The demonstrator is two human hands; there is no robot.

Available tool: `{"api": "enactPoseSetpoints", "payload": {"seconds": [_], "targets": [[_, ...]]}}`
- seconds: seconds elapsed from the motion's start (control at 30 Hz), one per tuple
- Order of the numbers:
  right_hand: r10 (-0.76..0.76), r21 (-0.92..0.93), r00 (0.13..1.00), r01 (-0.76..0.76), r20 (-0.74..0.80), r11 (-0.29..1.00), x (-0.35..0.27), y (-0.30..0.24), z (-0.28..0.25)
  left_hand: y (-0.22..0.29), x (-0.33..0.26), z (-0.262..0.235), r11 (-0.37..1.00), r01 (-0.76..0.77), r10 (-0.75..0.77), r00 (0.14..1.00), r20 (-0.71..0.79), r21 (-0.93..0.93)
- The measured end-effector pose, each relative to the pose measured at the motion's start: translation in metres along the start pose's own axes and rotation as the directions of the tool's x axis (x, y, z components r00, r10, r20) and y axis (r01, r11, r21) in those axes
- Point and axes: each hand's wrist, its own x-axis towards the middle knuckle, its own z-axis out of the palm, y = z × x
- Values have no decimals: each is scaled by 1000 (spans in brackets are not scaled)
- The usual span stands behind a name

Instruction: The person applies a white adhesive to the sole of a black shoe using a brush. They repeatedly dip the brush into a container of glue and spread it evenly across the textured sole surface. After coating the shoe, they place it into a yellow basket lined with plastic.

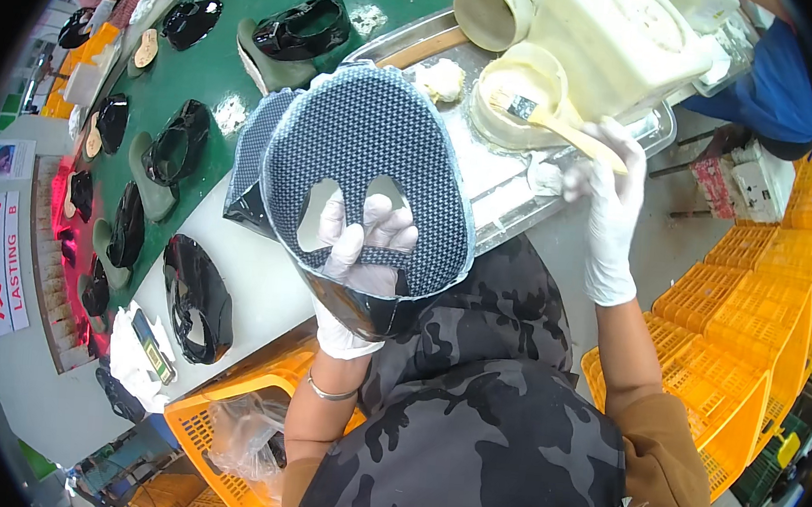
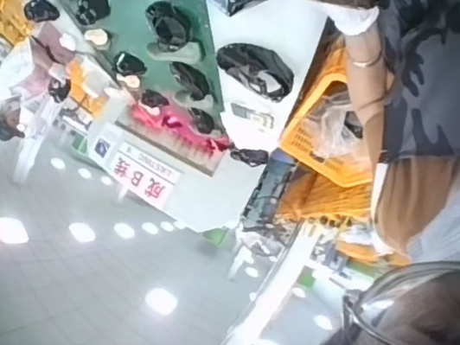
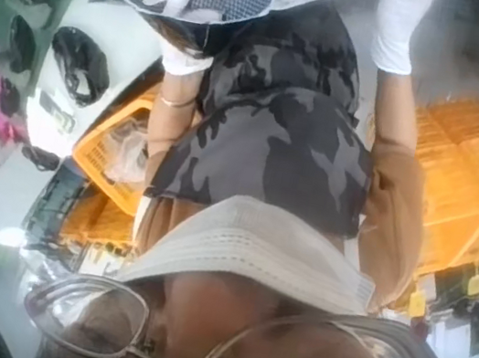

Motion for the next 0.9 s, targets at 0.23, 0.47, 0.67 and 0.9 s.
{"api": "enactPoseSetpoints", "payload": {"seconds": [0.23,0.47,0.67,0.9], "targets": [[180,2,983,-180,-25,984,-40,-26,-26,1,-4,6,994,-75,75,997,0,75],[562,145,275,-953,780,266,-94,-9,25,-7,-4,10,980,-140,132,989,66,141],[469,206,145,-975,871,-81,-94,-14,40,-6,-8,8,925,-179,174,984,45,336],[488,257,237,-966,840,28,-65,-47,35,-28,12,-13,819,-373,261,919,296,436]]}}
